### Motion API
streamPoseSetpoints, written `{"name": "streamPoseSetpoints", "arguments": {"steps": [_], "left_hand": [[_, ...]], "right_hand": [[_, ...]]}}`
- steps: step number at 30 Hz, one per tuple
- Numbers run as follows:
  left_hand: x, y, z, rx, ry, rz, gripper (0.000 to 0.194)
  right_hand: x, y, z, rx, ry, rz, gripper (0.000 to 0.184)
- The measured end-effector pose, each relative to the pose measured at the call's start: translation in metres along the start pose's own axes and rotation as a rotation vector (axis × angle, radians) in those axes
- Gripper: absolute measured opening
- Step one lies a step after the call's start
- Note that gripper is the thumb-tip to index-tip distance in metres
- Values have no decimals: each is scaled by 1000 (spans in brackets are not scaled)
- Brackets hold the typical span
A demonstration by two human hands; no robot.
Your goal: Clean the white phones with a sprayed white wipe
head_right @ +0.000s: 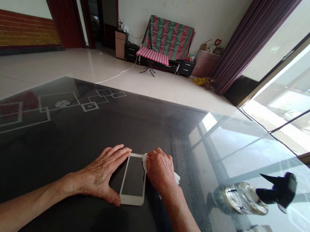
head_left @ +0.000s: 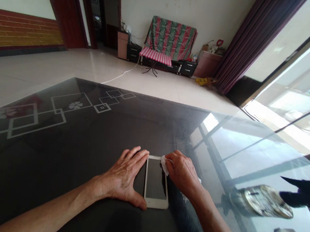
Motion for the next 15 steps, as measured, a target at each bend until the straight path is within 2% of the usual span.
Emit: {"name": "streamPoseSetpoints", "arguments": {"steps": [5,15], "left_hand": [[0,0,0,8,10,15,121],[0,-3,2,7,25,33,128]], "right_hand": [[7,-1,-4,15,-6,10,26],[64,7,-4,6,-118,18,28]]}}
Point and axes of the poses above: each hand's wrist, its own x-axis away from the middle knuckle, its own y-axis out of the palm, z = x × y, the point moved 10 cm from there along -x, towards the middle knuckle, and after that the axes turned 11 degrees about y, right-handed, at the moved point
